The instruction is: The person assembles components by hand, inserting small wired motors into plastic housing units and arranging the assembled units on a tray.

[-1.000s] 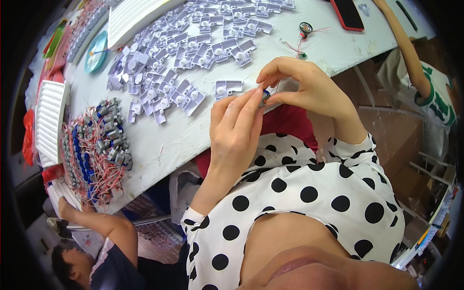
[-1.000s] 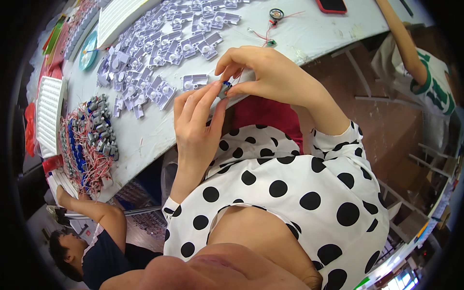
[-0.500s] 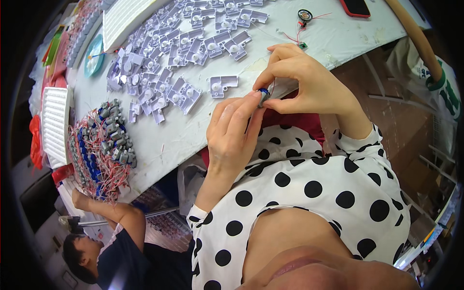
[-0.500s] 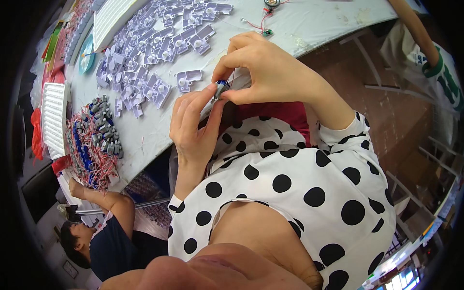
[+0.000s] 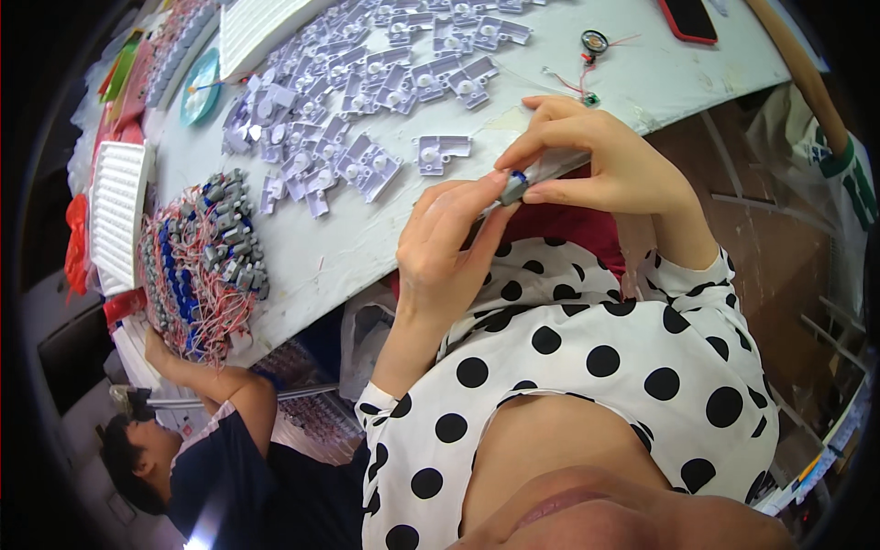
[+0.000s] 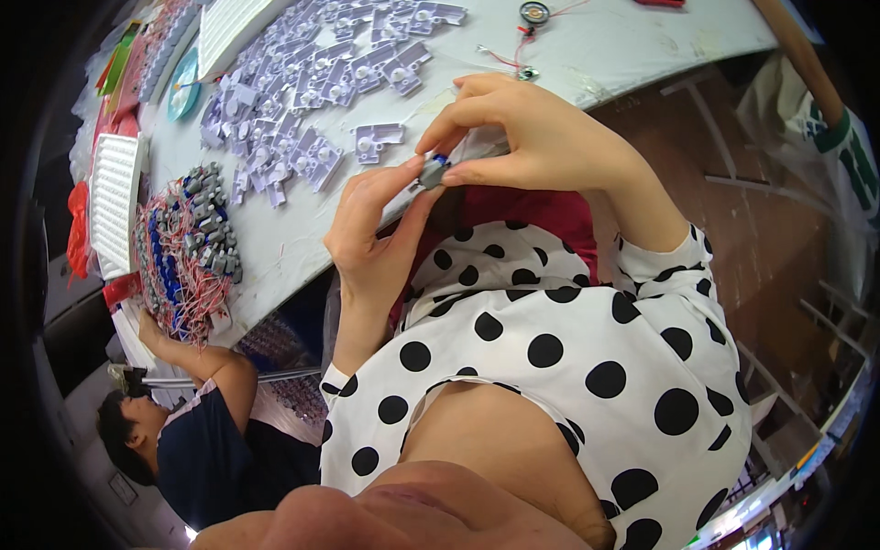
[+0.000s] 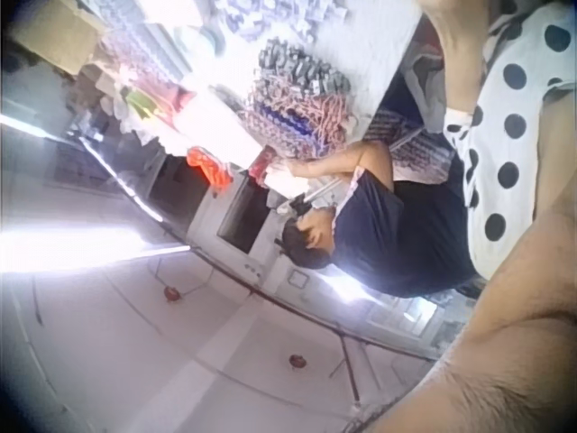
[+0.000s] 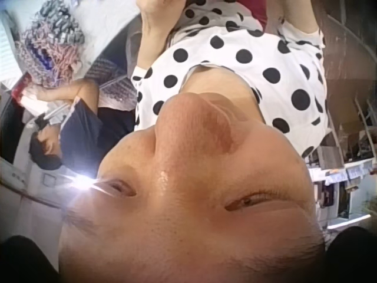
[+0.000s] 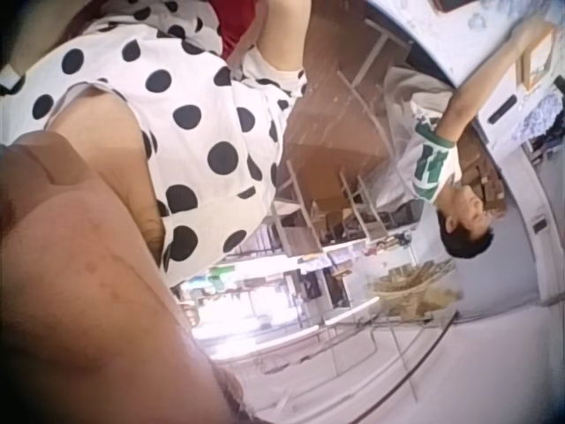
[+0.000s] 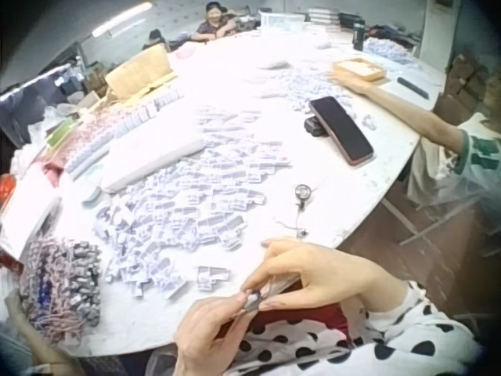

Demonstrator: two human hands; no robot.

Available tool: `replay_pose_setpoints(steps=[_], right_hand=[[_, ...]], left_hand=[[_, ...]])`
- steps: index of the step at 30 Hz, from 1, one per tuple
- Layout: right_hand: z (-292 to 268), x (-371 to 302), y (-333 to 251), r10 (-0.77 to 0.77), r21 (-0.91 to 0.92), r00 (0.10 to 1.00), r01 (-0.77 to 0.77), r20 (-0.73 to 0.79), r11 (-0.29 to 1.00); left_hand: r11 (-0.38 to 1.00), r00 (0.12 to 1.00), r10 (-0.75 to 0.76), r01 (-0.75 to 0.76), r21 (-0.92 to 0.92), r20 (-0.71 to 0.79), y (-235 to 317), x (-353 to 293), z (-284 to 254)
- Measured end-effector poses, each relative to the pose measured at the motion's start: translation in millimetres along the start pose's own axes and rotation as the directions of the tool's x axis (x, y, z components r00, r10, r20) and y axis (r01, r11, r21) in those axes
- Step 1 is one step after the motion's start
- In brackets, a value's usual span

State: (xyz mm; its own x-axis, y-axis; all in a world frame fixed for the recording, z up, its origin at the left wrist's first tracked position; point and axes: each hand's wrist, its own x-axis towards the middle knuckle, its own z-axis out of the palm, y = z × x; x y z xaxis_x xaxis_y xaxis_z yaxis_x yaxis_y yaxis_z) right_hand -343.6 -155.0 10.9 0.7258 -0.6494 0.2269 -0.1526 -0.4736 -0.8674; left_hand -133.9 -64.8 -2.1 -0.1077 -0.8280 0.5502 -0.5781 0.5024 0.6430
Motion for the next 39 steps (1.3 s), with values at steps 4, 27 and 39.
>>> replay_pose_setpoints(steps=[4,27,39], right_hand=[[-0.7,-1.8,0.4,-0.007,-0.046,0.993,0.001,-0.114,0.999],[29.0,14.9,18.0,-0.331,-0.444,0.916,0.205,-0.228,0.872],[25.4,15.3,6.6,-0.306,-0.607,0.945,0.175,-0.118,0.775]], left_hand=[[0.995,0.996,0.041,-0.049,0.089,0.085,-1.8,13.5,-13.6],[0.988,0.969,-0.044,0.006,0.157,0.243,-23.2,24.1,-33.3],[0.989,0.975,-0.023,-0.009,0.145,0.220,-24.8,20.9,-32.1]])
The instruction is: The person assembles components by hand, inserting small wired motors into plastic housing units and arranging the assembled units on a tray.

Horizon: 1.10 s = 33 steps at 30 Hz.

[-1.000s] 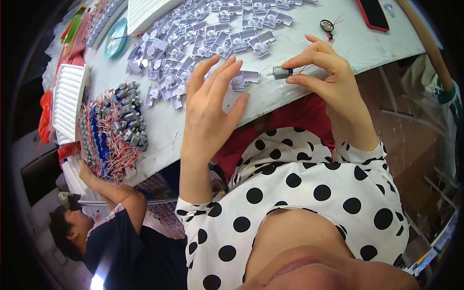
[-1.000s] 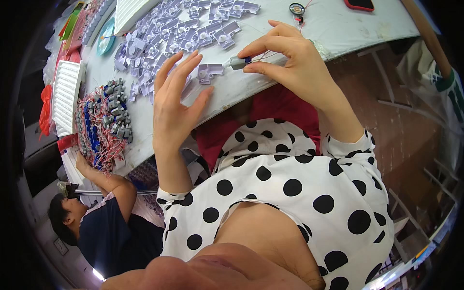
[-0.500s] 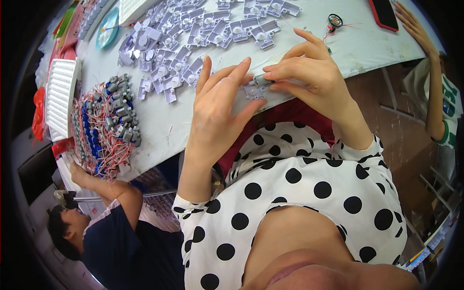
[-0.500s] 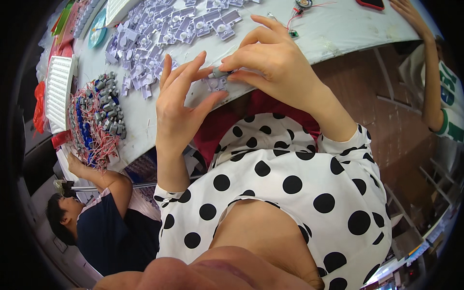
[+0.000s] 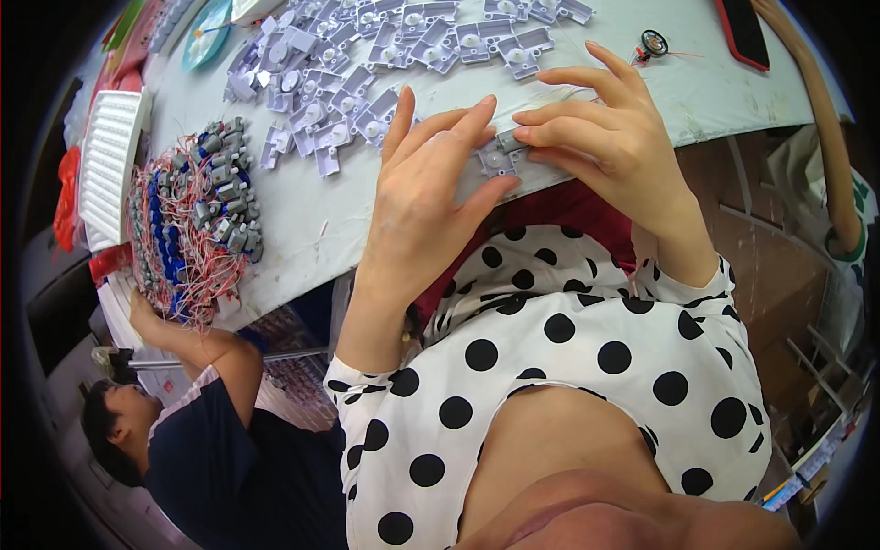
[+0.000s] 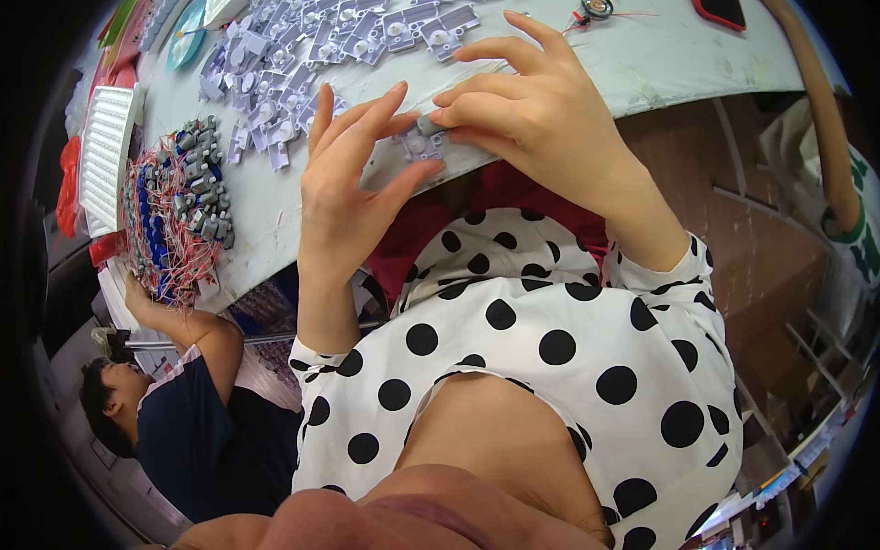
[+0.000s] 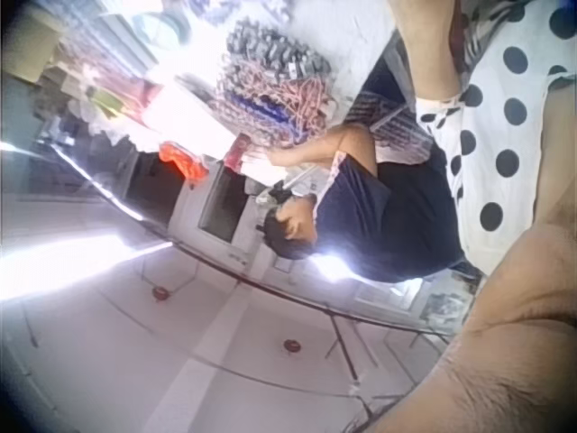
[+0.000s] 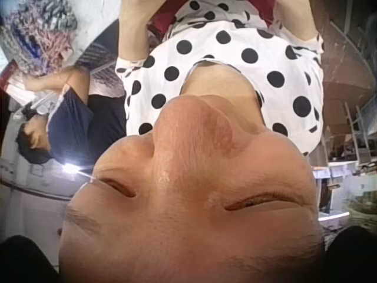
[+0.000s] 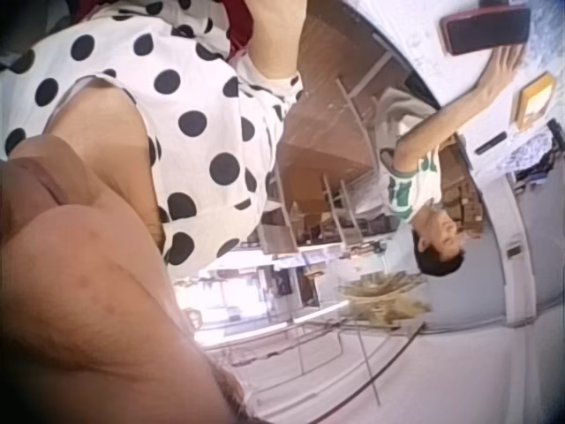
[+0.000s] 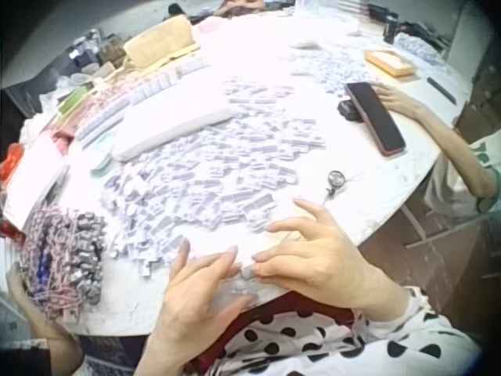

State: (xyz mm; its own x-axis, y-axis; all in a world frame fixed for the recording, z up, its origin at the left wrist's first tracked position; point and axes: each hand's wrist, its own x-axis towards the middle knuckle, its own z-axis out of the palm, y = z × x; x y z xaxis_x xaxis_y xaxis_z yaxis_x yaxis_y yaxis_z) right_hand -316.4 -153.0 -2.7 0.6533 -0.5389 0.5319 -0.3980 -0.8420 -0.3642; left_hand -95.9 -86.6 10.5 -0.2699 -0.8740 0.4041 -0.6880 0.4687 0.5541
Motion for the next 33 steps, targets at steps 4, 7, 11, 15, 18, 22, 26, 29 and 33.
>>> replay_pose_setpoints(steps=[4,7,11,15,18,22,26,29,33], right_hand=[[-5.3,-3.0,6.4,-0.002,0.052,0.999,0.000,0.044,0.999],[-7.3,-2.0,6.8,0.011,0.040,1.000,-0.012,0.023,0.999],[-10.8,-7.2,9.3,-0.025,0.025,0.998,0.026,-0.053,0.999],[-3.2,-7.8,13.5,-0.083,-0.062,0.989,0.076,-0.120,0.995],[-4.4,-8.9,17.2,-0.098,-0.079,0.988,0.089,-0.118,0.993],[-9.5,-8.6,17.3,-0.163,-0.103,0.979,0.151,-0.119,0.983],[-9.6,-11.2,20.3,-0.211,-0.146,0.973,0.197,-0.092,0.970],[-11.0,-12.4,20.8,-0.203,-0.230,0.978,0.187,-0.049,0.955],[-13.2,-13.1,22.4,-0.200,-0.232,0.980,0.193,-0.008,0.954]], left_hand=[[1.000,1.000,0.005,-0.005,0.018,0.005,1.4,-0.6,0.2],[1.000,1.000,-0.023,0.023,0.016,-0.002,3.6,-1.5,0.5],[0.997,1.000,0.017,-0.018,0.072,0.022,5.3,0.5,-1.2],[0.995,0.998,0.040,-0.045,0.093,0.051,2.6,-1.1,-0.6],[0.994,0.998,0.034,-0.040,0.101,0.060,2.0,-0.2,1.1],[0.995,0.998,0.029,-0.034,0.095,0.063,3.9,0.8,-1.5],[0.995,0.997,0.020,-0.027,0.100,0.071,0.5,0.6,-1.5],[0.995,0.998,0.017,-0.023,0.097,0.065,-0.1,0.7,0.3],[0.995,0.998,0.010,-0.017,0.099,0.068,1.9,2.1,1.7]])
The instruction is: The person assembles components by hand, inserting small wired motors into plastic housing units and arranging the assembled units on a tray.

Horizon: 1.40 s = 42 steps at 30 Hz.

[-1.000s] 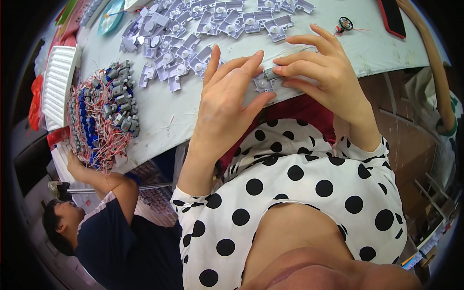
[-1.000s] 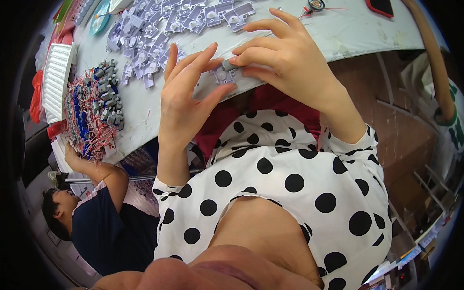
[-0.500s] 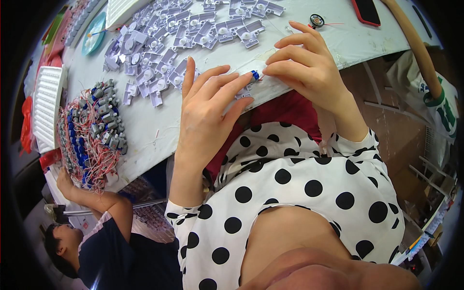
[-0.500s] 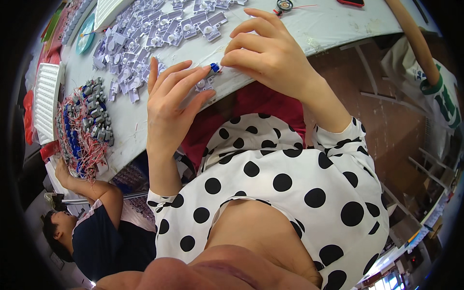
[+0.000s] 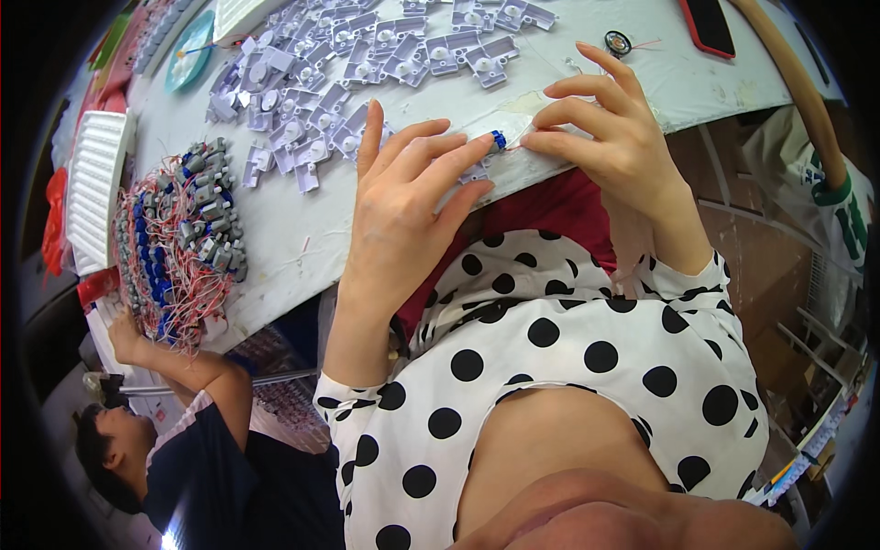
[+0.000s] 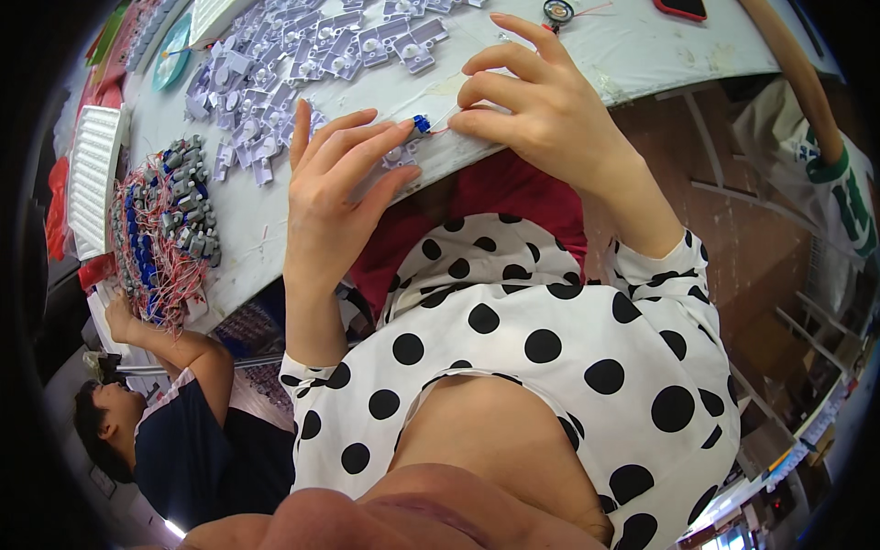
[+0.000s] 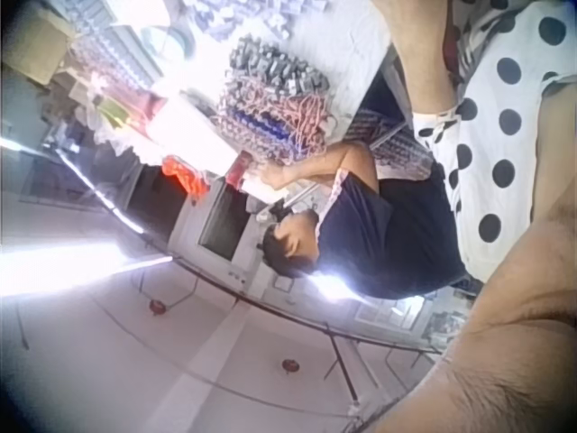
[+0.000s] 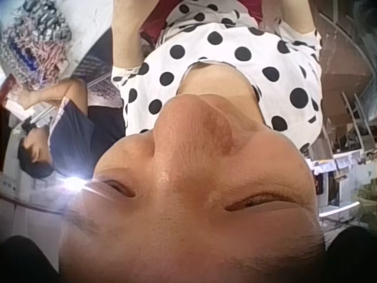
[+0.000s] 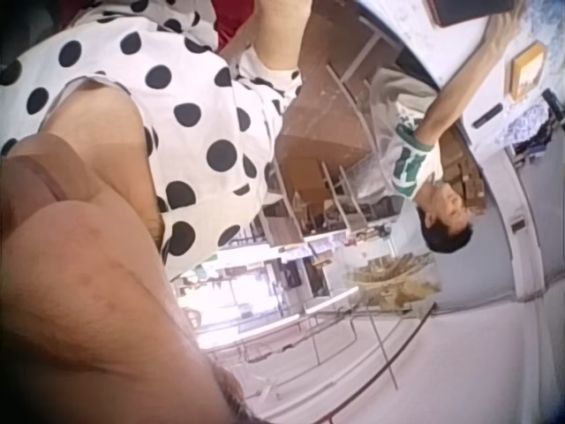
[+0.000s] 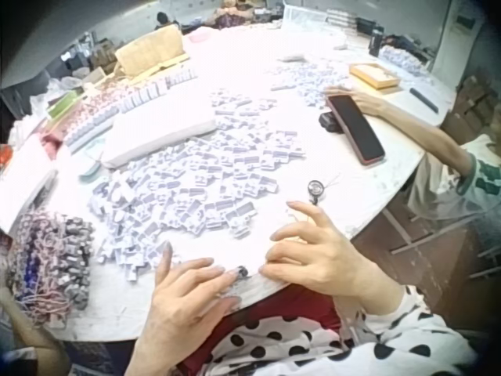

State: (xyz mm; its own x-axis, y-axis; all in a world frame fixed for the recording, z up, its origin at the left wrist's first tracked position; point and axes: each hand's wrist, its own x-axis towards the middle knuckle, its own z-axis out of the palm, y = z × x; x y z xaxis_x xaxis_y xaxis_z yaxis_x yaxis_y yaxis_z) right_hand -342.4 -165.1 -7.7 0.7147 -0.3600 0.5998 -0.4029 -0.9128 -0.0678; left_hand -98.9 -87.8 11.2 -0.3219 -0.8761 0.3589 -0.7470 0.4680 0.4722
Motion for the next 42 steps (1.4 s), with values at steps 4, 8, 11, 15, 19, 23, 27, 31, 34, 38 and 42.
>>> replay_pose_setpoints(steps=[4,8,11,15,19,23,27,31,34,38,42], right_hand=[[-6.4,7.0,-2.7,0.069,0.161,0.997,-0.065,-0.023,0.985],[-6.5,15.8,-10.9,0.126,0.226,0.989,-0.107,-0.073,0.968],[2.0,17.2,-19.7,0.156,0.255,0.987,-0.143,-0.032,0.956],[9.9,24.4,-28.9,0.167,0.271,0.986,-0.154,-0.025,0.950],[4.0,28.4,-33.6,0.181,0.263,0.983,-0.179,0.019,0.948],[10.9,18.2,-31.7,0.205,0.270,0.979,-0.203,0.021,0.941],[6.2,25.6,-32.8,0.172,0.287,0.985,-0.170,0.019,0.943],[9.8,25.4,-31.4,0.171,0.292,0.985,-0.172,0.029,0.941],[11.6,24.1,-29.9,0.173,0.278,0.984,-0.178,0.043,0.944],[7.5,26.8,-33.5,0.164,0.287,0.986,-0.165,0.027,0.944],[7.5,24.8,-33.5,0.176,0.277,0.984,-0.178,0.031,0.944]], left_hand=[[1.000,1.000,-0.003,0.004,0.024,-0.005,-1.9,-0.4,-2.7],[0.998,1.000,0.005,-0.004,0.061,-0.001,-2.0,1.3,-7.8],[1.000,0.999,0.005,-0.005,0.002,-0.036,-1.1,0.2,-13.3],[0.978,0.964,-0.056,0.105,0.178,-0.262,-11.1,-16.4,-65.9],[0.893,0.848,-0.143,0.333,0.302,-0.510,-41.2,-53.4,-108.5],[0.793,0.820,-0.139,0.428,0.433,-0.555,-57.0,-67.5,-117.1],[0.769,0.903,-0.137,0.356,0.532,-0.407,-64.1,-61.8,-109.9],[0.775,0.921,-0.147,0.335,0.536,-0.362,-80.7,-52.4,-104.2],[0.802,0.951,-0.162,0.283,0.526,-0.264,-97.4,-50.0,-94.5],[0.794,0.948,-0.209,0.308,0.524,-0.241,-97.6,-52.0,-95.6],[0.791,0.933,-0.150,0.312,0.526,-0.328,-100.4,-61.0,-90.4]])
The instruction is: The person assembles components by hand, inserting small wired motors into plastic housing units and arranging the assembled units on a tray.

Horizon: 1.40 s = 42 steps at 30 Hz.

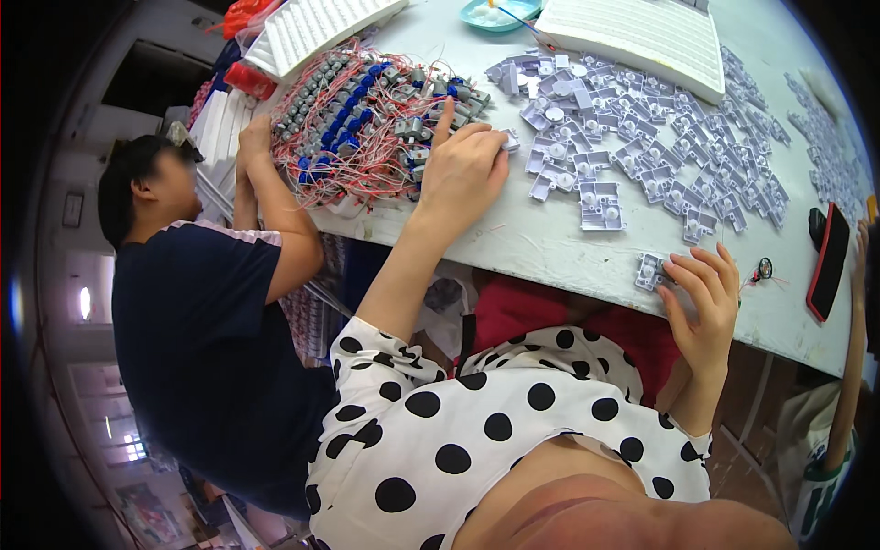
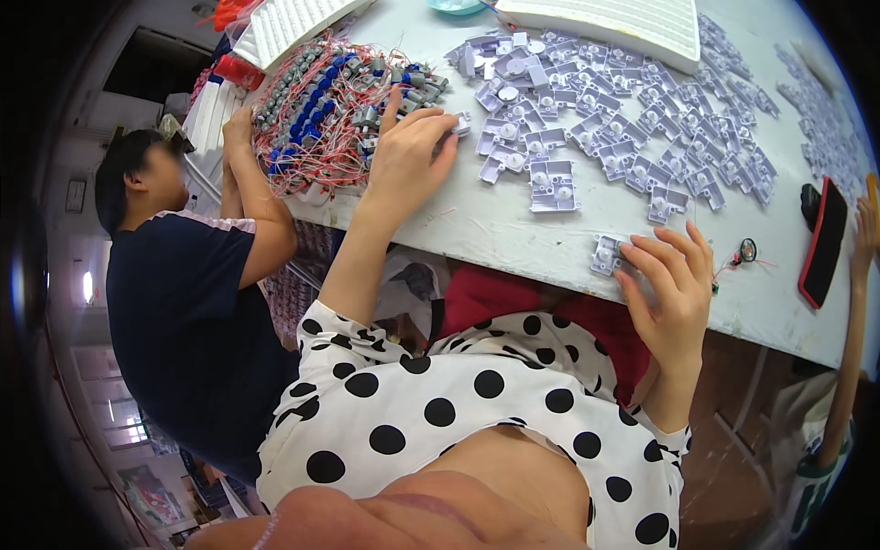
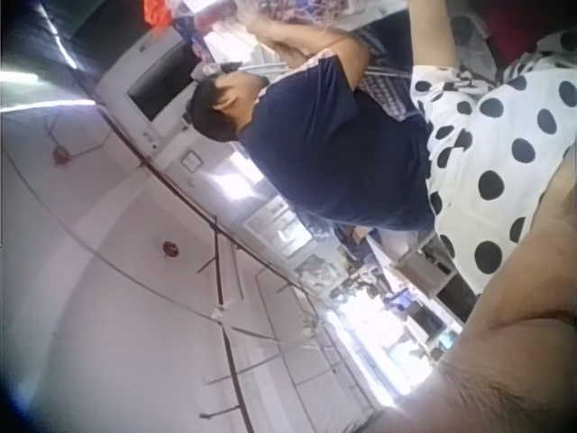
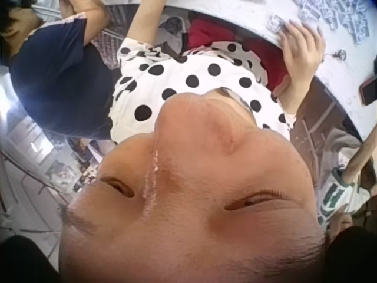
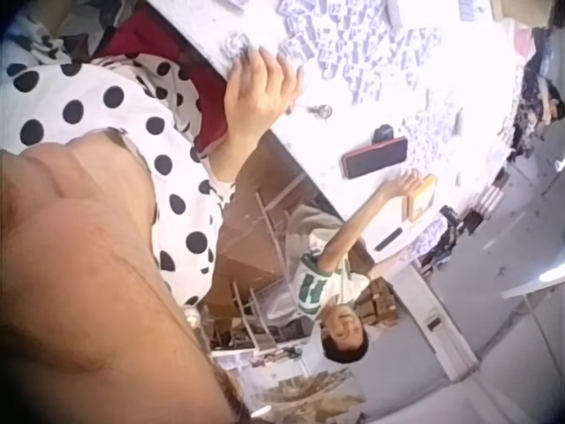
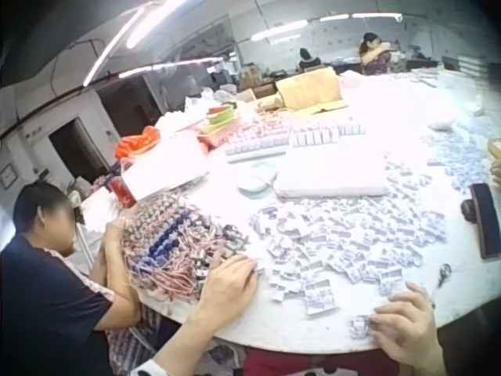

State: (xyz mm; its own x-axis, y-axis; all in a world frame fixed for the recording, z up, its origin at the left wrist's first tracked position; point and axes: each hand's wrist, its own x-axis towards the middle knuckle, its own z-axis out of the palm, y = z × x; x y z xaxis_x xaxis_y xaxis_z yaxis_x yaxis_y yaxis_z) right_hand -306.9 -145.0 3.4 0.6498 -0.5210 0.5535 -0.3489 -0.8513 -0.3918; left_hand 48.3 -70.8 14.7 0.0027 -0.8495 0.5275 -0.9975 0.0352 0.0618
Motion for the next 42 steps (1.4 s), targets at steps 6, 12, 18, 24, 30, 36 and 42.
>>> replay_pose_setpoints(steps=[6,12,18,24,30,36,42], right_hand=[[1.3,-2.3,2.7,0.003,-0.014,1.000,-0.002,0.010,1.000],[3.9,-0.3,1.3,0.000,-0.016,1.000,0.001,0.016,1.000],[1.5,-1.0,1.3,-0.010,-0.024,1.000,0.011,0.011,1.000],[2.3,-1.5,0.8,-0.011,-0.006,1.000,0.011,0.023,1.000],[0.1,-0.3,-2.2,-0.011,-0.017,1.000,0.011,0.005,1.000],[3.5,-3.3,2.9,0.016,-0.015,1.000,-0.016,0.013,1.000],[2.4,-1.5,3.3,-0.004,-0.014,1.000,0.004,0.013,1.000]], left_hand=[[0.997,0.986,-0.076,0.070,-0.042,-0.150,9.6,-14.4,-14.1],[0.988,0.982,-0.135,0.124,-0.087,-0.132,16.6,-36.0,-28.5],[0.953,0.990,-0.121,0.135,-0.273,0.065,38.4,-39.7,-47.1],[0.938,0.988,-0.098,0.131,-0.322,0.117,26.5,-57.0,-31.0],[0.885,0.975,-0.223,0.205,-0.418,0.006,21.8,-60.2,-31.2],[0.894,0.981,-0.196,0.184,-0.408,0.014,27.2,-54.2,-44.4],[0.932,0.983,-0.101,0.148,-0.331,0.156,38.6,-70.8,-53.9]])
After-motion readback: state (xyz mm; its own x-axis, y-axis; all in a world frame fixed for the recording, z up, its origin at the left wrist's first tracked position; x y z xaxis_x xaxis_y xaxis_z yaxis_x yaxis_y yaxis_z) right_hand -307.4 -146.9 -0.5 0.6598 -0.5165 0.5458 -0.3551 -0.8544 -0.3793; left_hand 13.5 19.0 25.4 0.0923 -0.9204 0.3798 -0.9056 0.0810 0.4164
